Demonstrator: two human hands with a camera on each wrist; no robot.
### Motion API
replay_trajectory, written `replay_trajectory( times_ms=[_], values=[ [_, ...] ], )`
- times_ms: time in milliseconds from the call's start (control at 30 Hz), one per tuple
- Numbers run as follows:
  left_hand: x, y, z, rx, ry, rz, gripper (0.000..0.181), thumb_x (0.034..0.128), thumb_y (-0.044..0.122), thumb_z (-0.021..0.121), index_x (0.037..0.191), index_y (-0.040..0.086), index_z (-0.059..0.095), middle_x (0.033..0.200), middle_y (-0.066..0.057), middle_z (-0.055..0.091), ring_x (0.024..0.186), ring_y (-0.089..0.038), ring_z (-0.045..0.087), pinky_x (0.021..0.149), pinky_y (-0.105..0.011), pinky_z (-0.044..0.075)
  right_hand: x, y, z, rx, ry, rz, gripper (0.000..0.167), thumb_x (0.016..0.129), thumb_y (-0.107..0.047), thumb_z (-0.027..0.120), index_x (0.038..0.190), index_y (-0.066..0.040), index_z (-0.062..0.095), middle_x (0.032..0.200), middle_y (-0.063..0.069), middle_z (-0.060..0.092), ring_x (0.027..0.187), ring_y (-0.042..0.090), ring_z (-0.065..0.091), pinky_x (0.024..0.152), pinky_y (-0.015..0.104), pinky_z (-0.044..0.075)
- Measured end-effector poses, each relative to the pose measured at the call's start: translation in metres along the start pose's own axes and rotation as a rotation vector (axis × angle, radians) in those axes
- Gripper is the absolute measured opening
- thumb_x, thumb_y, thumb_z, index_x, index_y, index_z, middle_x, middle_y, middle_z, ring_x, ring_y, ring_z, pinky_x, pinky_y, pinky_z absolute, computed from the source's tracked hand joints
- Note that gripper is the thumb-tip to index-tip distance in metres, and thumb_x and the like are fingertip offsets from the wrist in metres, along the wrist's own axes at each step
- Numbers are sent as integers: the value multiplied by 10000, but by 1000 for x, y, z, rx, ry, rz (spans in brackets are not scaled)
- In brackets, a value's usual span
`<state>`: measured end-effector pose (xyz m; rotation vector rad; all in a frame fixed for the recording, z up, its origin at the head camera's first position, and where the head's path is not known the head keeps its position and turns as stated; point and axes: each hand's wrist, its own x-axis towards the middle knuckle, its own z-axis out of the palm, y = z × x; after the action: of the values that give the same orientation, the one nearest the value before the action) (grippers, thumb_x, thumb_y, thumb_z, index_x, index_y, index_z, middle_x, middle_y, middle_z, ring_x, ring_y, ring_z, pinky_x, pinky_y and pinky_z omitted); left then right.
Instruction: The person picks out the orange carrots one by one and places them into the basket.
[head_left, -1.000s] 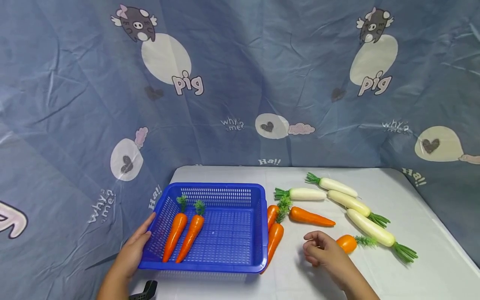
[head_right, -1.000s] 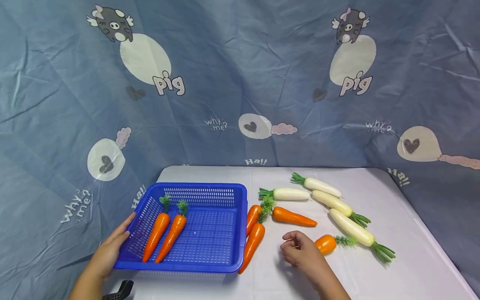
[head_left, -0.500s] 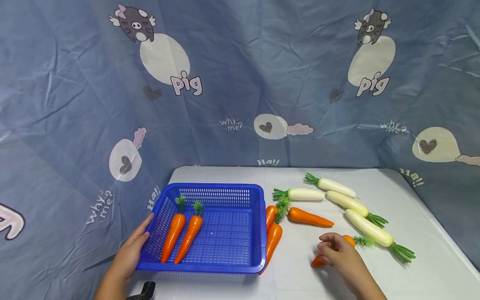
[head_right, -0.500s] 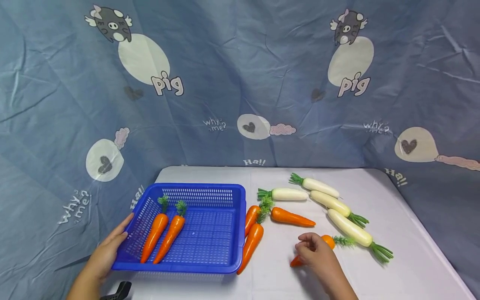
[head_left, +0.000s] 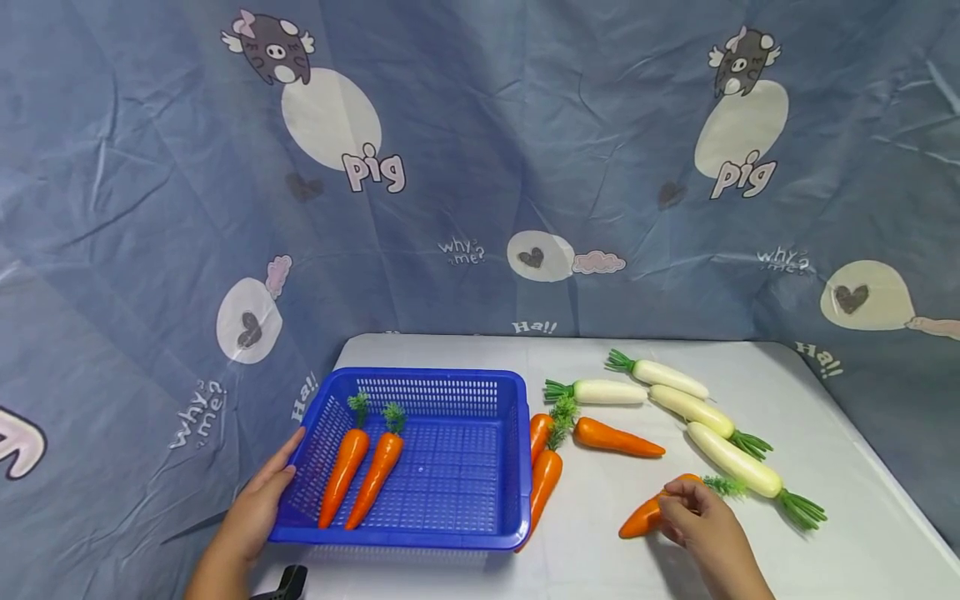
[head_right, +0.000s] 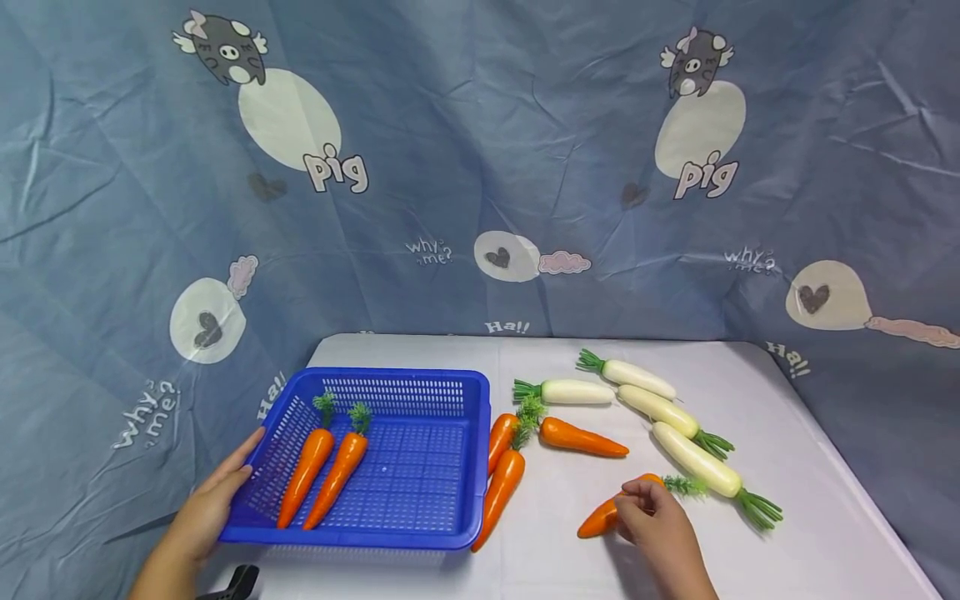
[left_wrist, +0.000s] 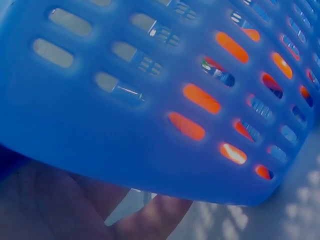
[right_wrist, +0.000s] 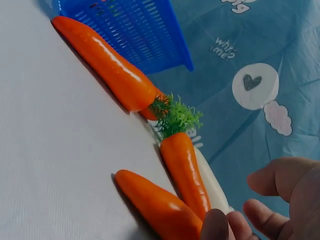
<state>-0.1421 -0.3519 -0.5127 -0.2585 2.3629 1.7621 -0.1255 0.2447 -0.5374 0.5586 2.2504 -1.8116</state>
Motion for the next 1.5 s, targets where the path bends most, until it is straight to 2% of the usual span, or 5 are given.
replay_trajectory(
  times_ms=[167, 433, 1000, 1300, 1500],
  values=[
    [1, 0, 1, 7, 1, -9, 551, 1154, 244, 251, 1694, 286, 151, 1758, -165, 52, 1452, -241, 309, 896, -103, 373, 1, 4, -6, -31, 62, 22, 441, 1039, -179, 624, 1371, 76, 484, 1151, 131, 628, 936, 189, 653, 795, 325, 598],
    [0, 0, 1, -12, 2, -10, 553, 1154, 233, 251, 1695, 275, 147, 1764, -136, 13, 1574, -390, 96, 987, -130, 335, 3, 11, -11, -87, 141, 14, 523, 1017, -218, 666, 1375, 106, 464, 1137, 160, 625, 920, 157, 662, 762, 279, 593],
    [3, -2, -1, 3, -7, -13, 554, 1154, 230, 240, 1696, 276, 134, 1757, -181, 25, 1535, -413, 199, 871, -104, 393, 13, 17, -3, 24, 318, 50, 919, 930, -172, 732, 1547, 168, 142, 1294, 377, 343, 1035, 403, 562, 724, 320, 607],
    [5, -2, 0, -20, -3, -31, 564, 1150, 209, 236, 1696, 291, 119, 1764, -146, -35, 1587, -452, 59, 1217, -673, 164, 18, 11, -2, -150, 272, 96, 985, 954, -410, 711, 1598, 109, 173, 1466, 409, 322, 1281, 521, 392, 998, 604, 429],
    [4, -3, -1, 7, -4, -7, 556, 1154, 222, 233, 1697, 283, 130, 1762, -158, 1, 1569, -425, 127, 1128, -371, 361, 20, 7, 0, -163, 240, 82, 1001, 961, -441, 713, 1593, 112, 170, 1445, 406, 330, 1276, 505, 394, 1012, 601, 431]
  ],
)
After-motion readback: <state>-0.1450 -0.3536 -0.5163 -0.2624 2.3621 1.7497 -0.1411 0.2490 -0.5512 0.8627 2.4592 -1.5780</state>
